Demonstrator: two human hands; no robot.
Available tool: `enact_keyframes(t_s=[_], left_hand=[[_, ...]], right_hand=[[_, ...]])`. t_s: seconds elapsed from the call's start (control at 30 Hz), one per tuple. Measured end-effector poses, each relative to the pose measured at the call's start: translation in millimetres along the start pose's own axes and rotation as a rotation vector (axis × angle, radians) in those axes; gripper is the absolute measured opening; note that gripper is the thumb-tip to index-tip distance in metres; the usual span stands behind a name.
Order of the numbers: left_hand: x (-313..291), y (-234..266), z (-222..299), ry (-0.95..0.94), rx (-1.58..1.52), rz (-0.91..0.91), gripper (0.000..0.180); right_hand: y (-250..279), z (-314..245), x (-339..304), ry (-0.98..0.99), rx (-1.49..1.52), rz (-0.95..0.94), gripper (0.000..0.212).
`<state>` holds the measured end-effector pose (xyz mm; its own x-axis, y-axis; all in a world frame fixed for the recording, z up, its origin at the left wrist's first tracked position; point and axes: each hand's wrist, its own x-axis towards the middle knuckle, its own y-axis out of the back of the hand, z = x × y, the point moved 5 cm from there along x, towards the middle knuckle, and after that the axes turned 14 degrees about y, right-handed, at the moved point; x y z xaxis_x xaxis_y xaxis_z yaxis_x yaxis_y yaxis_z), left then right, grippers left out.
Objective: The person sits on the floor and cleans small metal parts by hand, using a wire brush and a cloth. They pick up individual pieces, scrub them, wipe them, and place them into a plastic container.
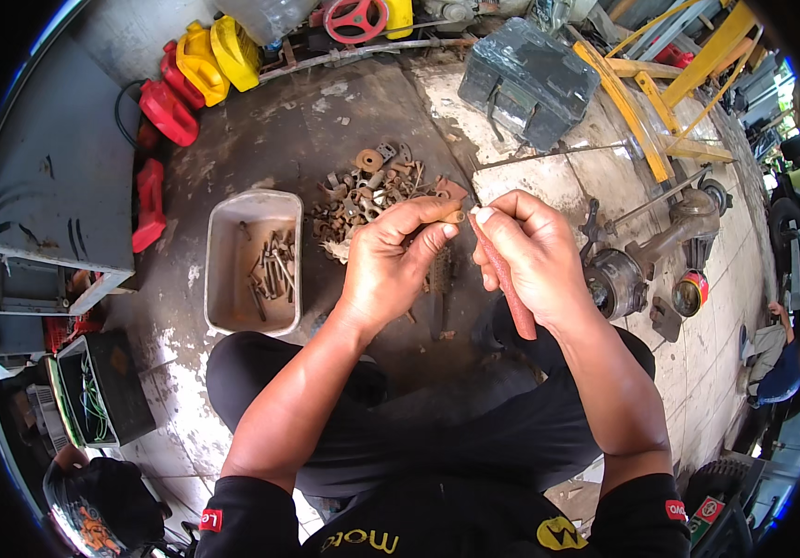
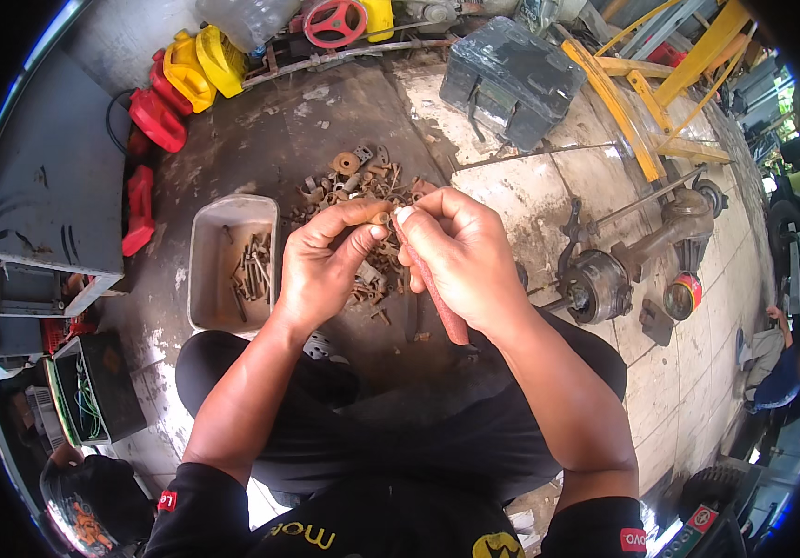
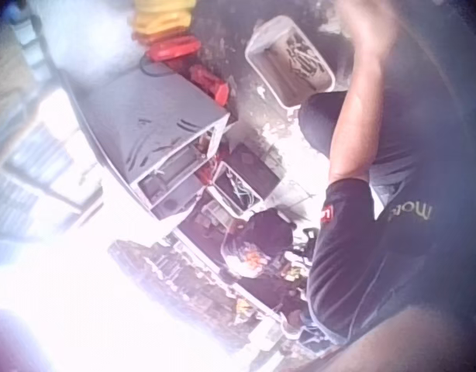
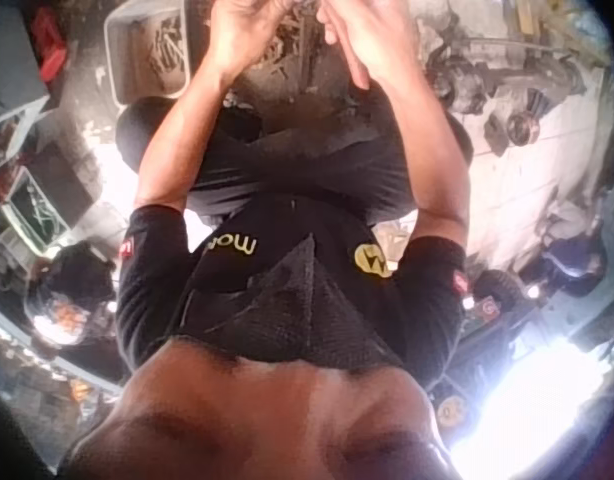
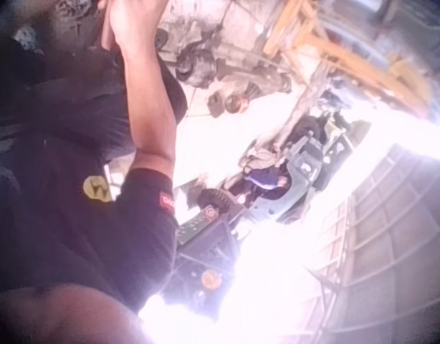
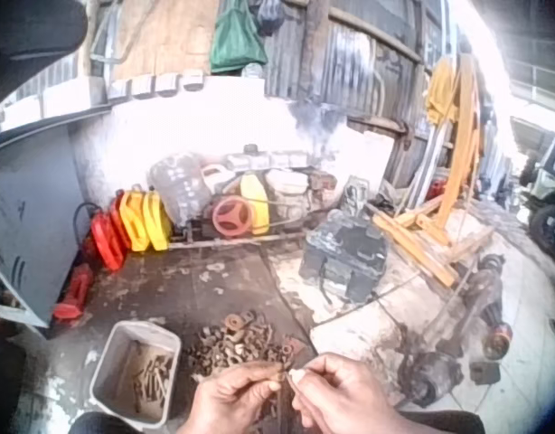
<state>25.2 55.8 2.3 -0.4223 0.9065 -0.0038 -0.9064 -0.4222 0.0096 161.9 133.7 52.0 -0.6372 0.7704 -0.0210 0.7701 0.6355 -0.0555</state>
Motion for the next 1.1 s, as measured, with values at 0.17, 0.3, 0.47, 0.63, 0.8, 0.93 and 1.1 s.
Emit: enact_keyframes(t_s=[0.17, 0.3, 0.47, 0.63, 0.8, 0.93, 1.1], left_hand=[[1, 0, -2, -0.011, -0.021, 0.030, 0.020], [-1, 1, 6, -0.091, 0.097, 0.045, 0.021], [-4, 1, 21, -0.170, 0.246, 0.002, 0.021], [-6, 0, 19, -0.224, 0.326, -0.015, 0.023], [-8, -5, 22, -0.193, 0.274, -0.021, 0.021], [-2, 0, 15, -0.109, 0.233, -0.026, 0.022], [-3, 0, 17, -0.119, 0.281, -0.014, 0.022]], right_hand=[[-2, 1, 1, 0.003, 0.008, -0.028, 0.019], [-1, 3, 1, 0.015, -0.023, -0.046, 0.019], [-2, 6, 1, 0.000, -0.030, -0.044, 0.018], [-3, 10, 2, 0.004, -0.033, -0.073, 0.017], [2, 0, 3, 0.010, 0.019, 0.012, 0.016], [1, 0, -1, -0.001, -0.011, -0.012, 0.015], [-2, 0, 0, -0.001, 0.001, -0.005, 0.015]])
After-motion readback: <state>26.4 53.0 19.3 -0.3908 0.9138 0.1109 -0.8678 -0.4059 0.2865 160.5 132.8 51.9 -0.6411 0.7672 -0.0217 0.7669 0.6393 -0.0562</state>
